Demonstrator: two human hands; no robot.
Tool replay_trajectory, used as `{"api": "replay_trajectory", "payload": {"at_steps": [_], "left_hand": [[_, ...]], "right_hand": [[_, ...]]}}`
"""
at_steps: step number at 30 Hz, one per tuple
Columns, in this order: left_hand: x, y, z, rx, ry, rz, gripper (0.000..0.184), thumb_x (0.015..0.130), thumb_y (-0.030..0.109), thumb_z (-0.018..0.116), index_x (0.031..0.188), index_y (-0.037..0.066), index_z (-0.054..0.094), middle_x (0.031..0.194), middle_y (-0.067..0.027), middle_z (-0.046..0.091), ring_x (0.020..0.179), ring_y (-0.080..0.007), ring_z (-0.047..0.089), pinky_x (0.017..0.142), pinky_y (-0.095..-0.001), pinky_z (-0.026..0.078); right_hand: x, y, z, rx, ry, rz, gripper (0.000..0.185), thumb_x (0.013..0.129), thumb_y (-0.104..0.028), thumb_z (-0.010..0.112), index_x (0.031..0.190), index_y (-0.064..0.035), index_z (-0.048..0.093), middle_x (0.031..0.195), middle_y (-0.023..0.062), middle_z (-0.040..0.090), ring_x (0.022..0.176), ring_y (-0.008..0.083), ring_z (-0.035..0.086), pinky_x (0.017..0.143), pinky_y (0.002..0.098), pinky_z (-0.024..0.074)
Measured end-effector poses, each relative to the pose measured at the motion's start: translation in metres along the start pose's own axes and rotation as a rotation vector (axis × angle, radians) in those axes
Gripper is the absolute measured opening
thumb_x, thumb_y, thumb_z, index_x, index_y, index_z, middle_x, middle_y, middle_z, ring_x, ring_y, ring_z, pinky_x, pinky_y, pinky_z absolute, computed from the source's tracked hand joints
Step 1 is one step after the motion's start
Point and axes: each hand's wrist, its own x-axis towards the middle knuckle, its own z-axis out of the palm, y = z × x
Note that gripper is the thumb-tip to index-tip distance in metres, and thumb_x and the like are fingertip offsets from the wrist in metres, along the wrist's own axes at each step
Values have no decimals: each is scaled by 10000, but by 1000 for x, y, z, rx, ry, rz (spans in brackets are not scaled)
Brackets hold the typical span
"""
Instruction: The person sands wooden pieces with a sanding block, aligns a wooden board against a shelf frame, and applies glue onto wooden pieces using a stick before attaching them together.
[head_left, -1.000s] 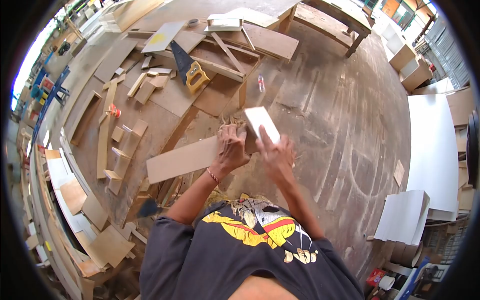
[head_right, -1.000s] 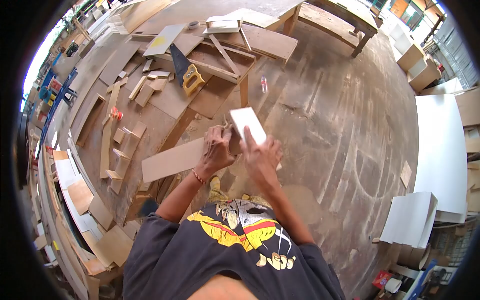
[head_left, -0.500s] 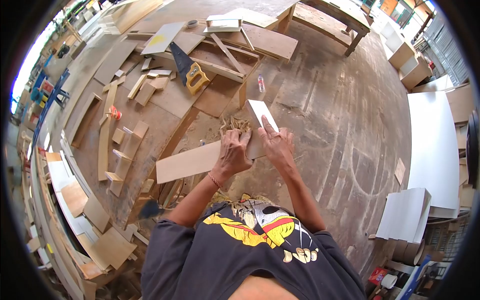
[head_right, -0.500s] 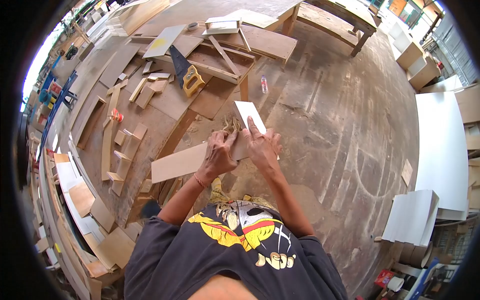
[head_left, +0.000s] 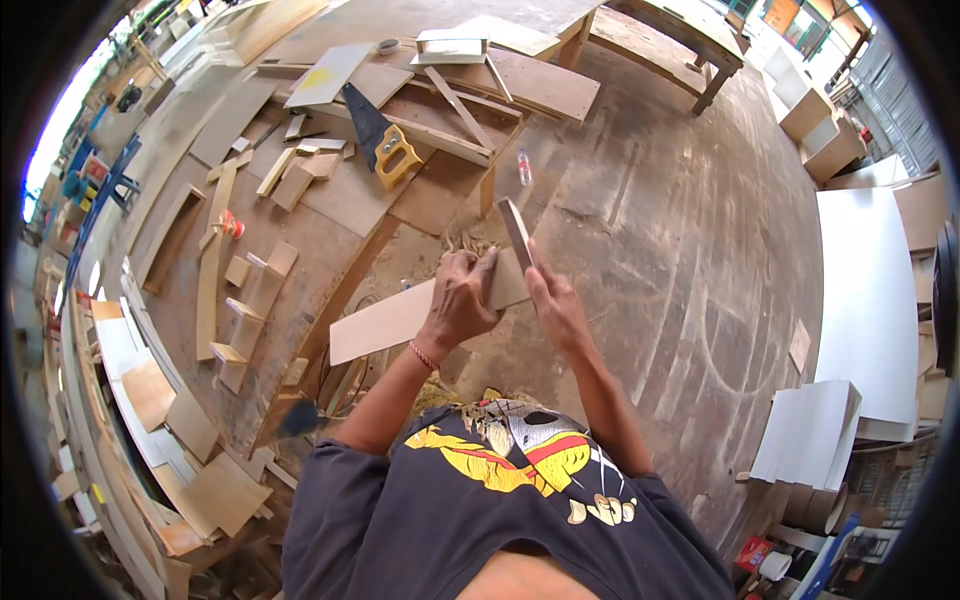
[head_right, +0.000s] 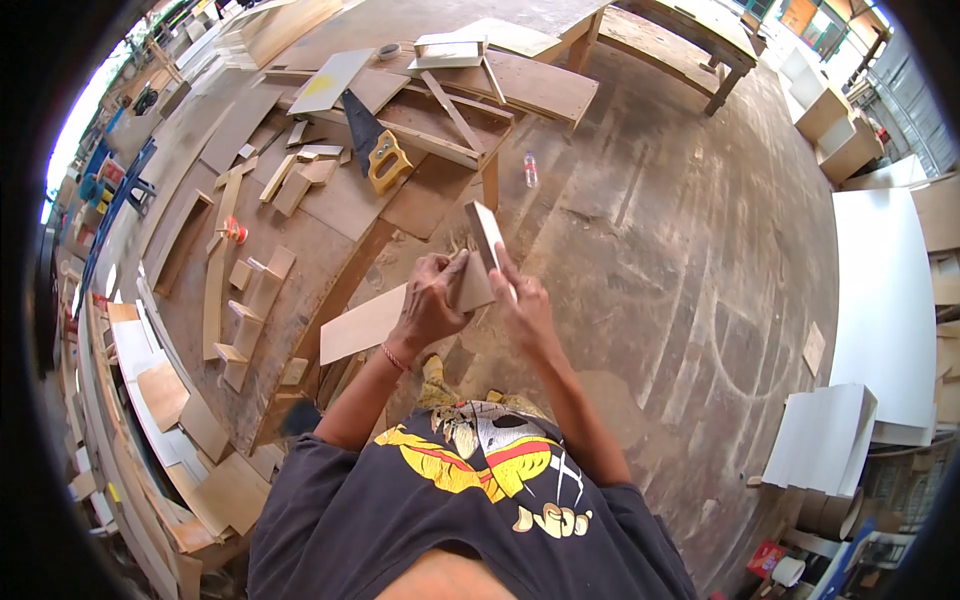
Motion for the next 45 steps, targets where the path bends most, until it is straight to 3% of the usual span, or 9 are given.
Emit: {"api": "replay_trajectory", "payload": {"at_steps": [3, 7, 9, 13, 16, 25, 29, 34, 45], "left_hand": [[-2, -5, -3, 10, -18, -34, 741, 531, 138, 732, 1225, -1, 513, 982, -187, 523, 922, -337, 495, 841, -388, 415], [-4, 11, 0, -45, -29, 58, 743, 530, 135, 741, 1226, 3, 516, 992, -173, 533, 929, -326, 502, 837, -389, 419], [-2, 10, -1, -81, -46, 60, 740, 530, 133, 742, 1223, 4, 519, 991, -169, 537, 930, -322, 504, 835, -386, 420], [5, -5, -3, -95, 41, -11, 689, 549, 151, 716, 1190, -25, 535, 911, -175, 532, 864, -310, 507, 791, -360, 415], [-3, 3, 1, -123, -6, -8, 688, 555, 147, 708, 1196, -29, 529, 905, -173, 537, 883, -310, 508, 804, -363, 414], [21, -1, 11, -271, 68, -318, 656, 601, 184, 705, 1202, -17, 534, 908, -178, 563, 835, -301, 564, 768, -351, 455], [34, 8, 26, -237, 84, -263, 668, 633, 218, 702, 1221, -33, 508, 909, -173, 562, 874, -298, 561, 790, -359, 448], [50, 1, 28, -302, 9, -183, 761, 655, 225, 688, 1289, -77, 396, 1071, -215, 514, 1011, -315, 519, 871, -355, 423], [40, 8, 19, -75, -92, -55, 962, 655, 165, 702, 1390, -57, 122, 1405, -271, 209, 1328, -388, 173, 1092, -415, 153]], "right_hand": [[-9, 2, 5, 177, -30, -104, 426, 908, -307, 491, 1320, -209, 445, 690, 119, 507, 706, 125, 483, 673, 291, 429], [20, -4, -2, 147, 3, 140, 433, 916, -271, 493, 1336, -195, 423, 733, 43, 490, 694, 97, 454, 659, 267, 415], [24, -5, 2, 452, -23, 68, 438, 927, -264, 476, 1352, -191, 403, 740, 15, 474, 680, 87, 439, 629, 252, 408], [3, -3, 7, 300, -65, -66, 441, 941, -247, 451, 1368, -169, 376, 746, -18, 467, 674, 82, 425, 616, 236, 397], [12, -13, 2, 219, -2, 47, 437, 956, -223, 424, 1375, -121, 355, 766, -50, 461, 663, 70, 399, 602, 220, 377], [23, -8, 9, 429, -78, -189, 618, 914, -309, 525, 1423, -113, 234, 991, -5, 553, 877, 100, 501, 773, 241, 416], [38, -25, -2, 243, -40, -52, 628, 817, -286, 656, 1328, -45, 382, 1023, 69, 577, 910, 139, 535, 816, 271, 434], [53, -24, -15, 329, -66, 61, 604, 772, -200, 660, 1294, -33, 404, 1097, 114, 583, 986, 174, 553, 856, 287, 434], [65, -30, -25, 491, -179, 98, 557, 754, -152, 612, 1271, -34, 443, 1091, 98, 581, 1002, 181, 538, 890, 295, 417]]}}
